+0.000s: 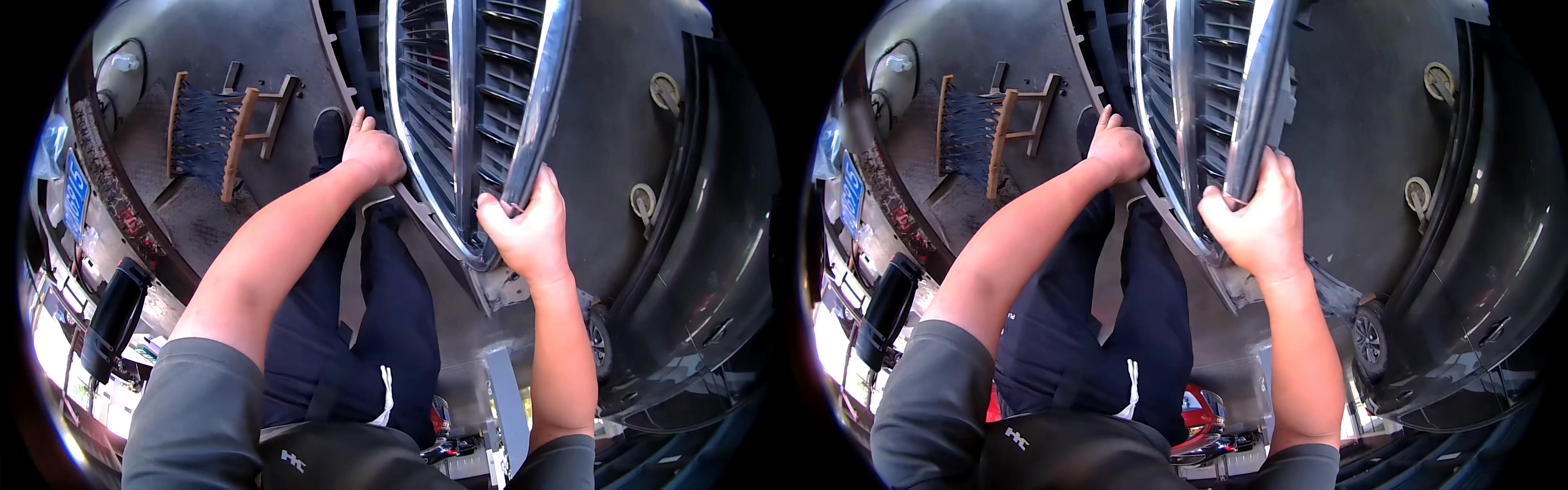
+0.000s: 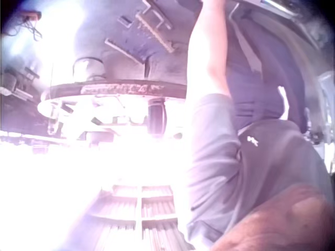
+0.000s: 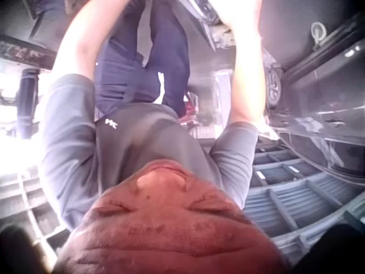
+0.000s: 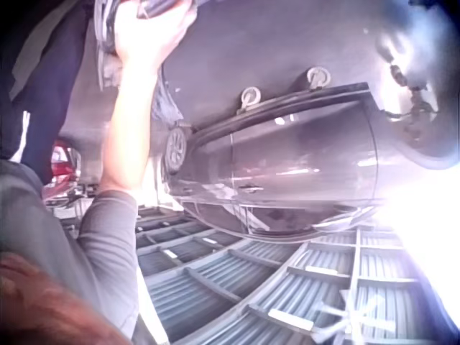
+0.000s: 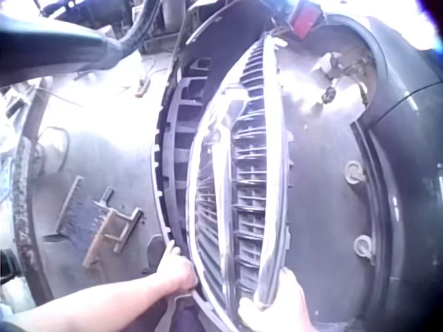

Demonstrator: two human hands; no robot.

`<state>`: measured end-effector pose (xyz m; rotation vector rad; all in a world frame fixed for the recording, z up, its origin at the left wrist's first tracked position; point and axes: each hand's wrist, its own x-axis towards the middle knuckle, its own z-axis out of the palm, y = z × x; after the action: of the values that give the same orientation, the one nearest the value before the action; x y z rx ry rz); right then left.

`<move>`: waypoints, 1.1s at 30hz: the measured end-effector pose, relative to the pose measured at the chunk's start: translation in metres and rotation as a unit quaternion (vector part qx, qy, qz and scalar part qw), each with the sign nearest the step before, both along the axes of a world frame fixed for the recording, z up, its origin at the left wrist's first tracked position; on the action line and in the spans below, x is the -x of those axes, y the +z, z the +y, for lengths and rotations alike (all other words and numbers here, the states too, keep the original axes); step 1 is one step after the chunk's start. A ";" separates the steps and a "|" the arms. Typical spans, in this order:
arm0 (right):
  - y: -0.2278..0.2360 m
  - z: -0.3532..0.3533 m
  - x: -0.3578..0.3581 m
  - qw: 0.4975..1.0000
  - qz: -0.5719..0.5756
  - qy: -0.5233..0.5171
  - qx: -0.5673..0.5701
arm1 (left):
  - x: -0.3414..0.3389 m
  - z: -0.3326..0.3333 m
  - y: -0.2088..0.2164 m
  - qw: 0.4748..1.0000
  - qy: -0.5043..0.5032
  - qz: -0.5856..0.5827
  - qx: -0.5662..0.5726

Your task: The person unclips and removes a grille from a car bumper using a screwdriver and hands, places it on a table, and detaches the emblem with the screwdriver. The person then unfastens and removes another grille insert from the bumper using the screwdriver and carries it away.

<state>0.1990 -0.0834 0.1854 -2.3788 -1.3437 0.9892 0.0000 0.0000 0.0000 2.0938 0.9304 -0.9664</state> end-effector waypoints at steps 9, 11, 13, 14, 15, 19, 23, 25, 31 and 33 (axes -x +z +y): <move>-0.015 -0.019 -0.014 0.975 0.159 -0.151 -0.017 | 0.009 -0.006 -0.006 0.992 0.039 -0.117 -0.038; -0.016 -0.020 -0.016 0.977 0.154 -0.147 -0.004 | 0.014 -0.009 -0.010 0.989 0.049 -0.131 -0.055; -0.014 -0.014 -0.016 0.972 0.175 -0.155 -0.014 | 0.019 -0.011 -0.009 0.952 0.080 -0.246 -0.164; -0.016 -0.014 -0.021 0.982 0.150 -0.119 -0.010 | 0.024 -0.010 -0.009 0.926 0.062 -0.310 -0.207; -0.016 -0.014 -0.023 0.982 0.145 -0.121 -0.011 | 0.019 -0.008 0.003 0.925 0.061 -0.315 -0.205; -0.022 -0.016 -0.019 0.978 0.158 -0.120 -0.062 | 0.010 -0.017 0.044 0.912 0.050 -0.408 0.010; -0.025 -0.019 -0.021 0.975 0.166 -0.143 -0.045 | 0.017 -0.028 0.039 0.906 0.107 -0.407 0.039; -0.029 -0.024 -0.026 0.979 0.154 -0.125 -0.047 | 0.018 -0.029 0.043 0.902 0.125 -0.408 0.066; -0.030 -0.025 -0.026 0.979 0.151 -0.110 -0.078 | 0.012 -0.040 0.045 0.926 0.096 -0.357 0.081; -0.030 -0.024 -0.028 0.979 0.156 -0.112 -0.065 | 0.013 -0.048 0.038 0.902 0.133 -0.407 0.048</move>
<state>0.2274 -0.1070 0.1555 -2.1132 -0.9735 1.1123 -0.0131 -0.0479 0.0379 1.9333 0.6633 0.0440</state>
